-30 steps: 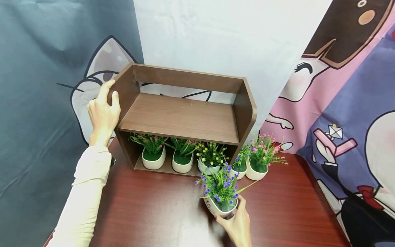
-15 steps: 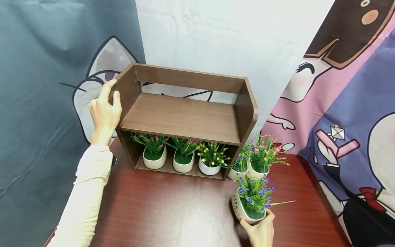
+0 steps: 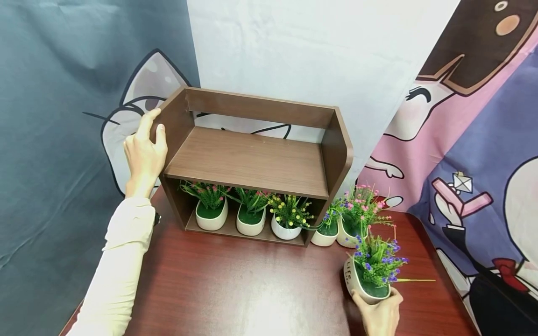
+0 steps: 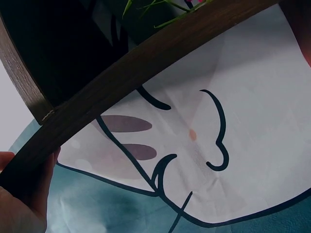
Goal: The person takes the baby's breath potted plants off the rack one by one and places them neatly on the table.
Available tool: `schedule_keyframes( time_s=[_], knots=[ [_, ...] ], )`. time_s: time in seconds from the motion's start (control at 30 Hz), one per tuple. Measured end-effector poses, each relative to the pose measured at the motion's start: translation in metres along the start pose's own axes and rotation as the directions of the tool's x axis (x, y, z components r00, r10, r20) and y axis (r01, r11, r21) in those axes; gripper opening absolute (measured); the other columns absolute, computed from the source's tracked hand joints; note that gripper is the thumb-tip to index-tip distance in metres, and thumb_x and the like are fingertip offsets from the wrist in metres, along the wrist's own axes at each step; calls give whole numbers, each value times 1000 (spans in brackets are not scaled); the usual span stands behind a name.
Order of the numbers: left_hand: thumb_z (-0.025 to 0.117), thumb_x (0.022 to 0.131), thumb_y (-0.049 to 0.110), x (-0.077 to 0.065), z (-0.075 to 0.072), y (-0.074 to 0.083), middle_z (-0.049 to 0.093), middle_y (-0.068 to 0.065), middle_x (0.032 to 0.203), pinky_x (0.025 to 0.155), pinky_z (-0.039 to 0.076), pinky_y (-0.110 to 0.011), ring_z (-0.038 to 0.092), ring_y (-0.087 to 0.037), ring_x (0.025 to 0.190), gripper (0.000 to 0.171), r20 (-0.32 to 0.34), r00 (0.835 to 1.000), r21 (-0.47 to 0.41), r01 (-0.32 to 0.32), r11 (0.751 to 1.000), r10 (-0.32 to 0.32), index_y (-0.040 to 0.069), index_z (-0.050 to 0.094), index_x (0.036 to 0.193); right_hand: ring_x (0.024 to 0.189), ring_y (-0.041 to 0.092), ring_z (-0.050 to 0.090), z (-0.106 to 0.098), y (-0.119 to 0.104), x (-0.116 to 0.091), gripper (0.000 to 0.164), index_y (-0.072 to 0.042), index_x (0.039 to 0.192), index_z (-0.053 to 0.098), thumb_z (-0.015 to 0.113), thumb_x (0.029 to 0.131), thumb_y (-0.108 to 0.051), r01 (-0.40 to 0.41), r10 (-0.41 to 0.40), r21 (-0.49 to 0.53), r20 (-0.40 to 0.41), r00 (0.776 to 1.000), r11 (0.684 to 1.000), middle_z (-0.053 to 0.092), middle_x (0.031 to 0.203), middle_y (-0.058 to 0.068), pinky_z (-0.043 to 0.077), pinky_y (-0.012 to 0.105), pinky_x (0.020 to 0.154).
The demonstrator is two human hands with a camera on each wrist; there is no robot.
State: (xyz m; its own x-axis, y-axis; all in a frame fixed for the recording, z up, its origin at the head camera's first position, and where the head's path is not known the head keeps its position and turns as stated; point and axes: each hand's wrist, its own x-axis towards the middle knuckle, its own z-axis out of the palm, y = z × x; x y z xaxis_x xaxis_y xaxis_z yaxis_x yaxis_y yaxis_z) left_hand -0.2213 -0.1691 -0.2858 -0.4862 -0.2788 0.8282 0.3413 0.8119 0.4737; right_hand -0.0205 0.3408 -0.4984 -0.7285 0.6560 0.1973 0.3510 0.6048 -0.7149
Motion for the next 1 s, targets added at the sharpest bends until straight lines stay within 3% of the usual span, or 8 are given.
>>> schedule_keyframes(
  time_s=[0.23,0.53,0.73,1.0],
  knots=[
    [50,93,15,2,-1,-2,52,-17,56,48,25,-41,37,-27,44,32,-22,1000,3,2,1000,-2,16,61,123,98,57,41,-4,3,28,93,9,128,26,82,65,-31,-93,93,31,4,996,995,42,104,39,28,58,85],
    [52,93,13,5,-1,-1,52,-17,55,47,25,-40,33,-21,44,32,-36,999,12,-8,1000,8,14,61,123,102,59,37,-2,9,64,96,11,131,21,79,69,-34,-138,139,60,-5,990,989,38,110,40,26,60,86],
    [50,94,15,0,-1,-1,50,-15,54,48,26,-39,36,-25,42,31,-10,1000,17,11,1000,-11,17,60,123,106,58,37,1,16,81,98,9,133,20,79,68,-33,-160,168,105,-74,983,981,40,115,41,24,56,90],
    [51,93,16,-2,-1,0,51,-15,53,47,27,-41,38,-27,43,32,-16,1000,12,0,1000,0,17,61,123,114,57,32,-3,22,106,101,7,135,16,77,69,-38,-230,237,102,-63,969,968,35,124,40,23,55,94]
  ],
)
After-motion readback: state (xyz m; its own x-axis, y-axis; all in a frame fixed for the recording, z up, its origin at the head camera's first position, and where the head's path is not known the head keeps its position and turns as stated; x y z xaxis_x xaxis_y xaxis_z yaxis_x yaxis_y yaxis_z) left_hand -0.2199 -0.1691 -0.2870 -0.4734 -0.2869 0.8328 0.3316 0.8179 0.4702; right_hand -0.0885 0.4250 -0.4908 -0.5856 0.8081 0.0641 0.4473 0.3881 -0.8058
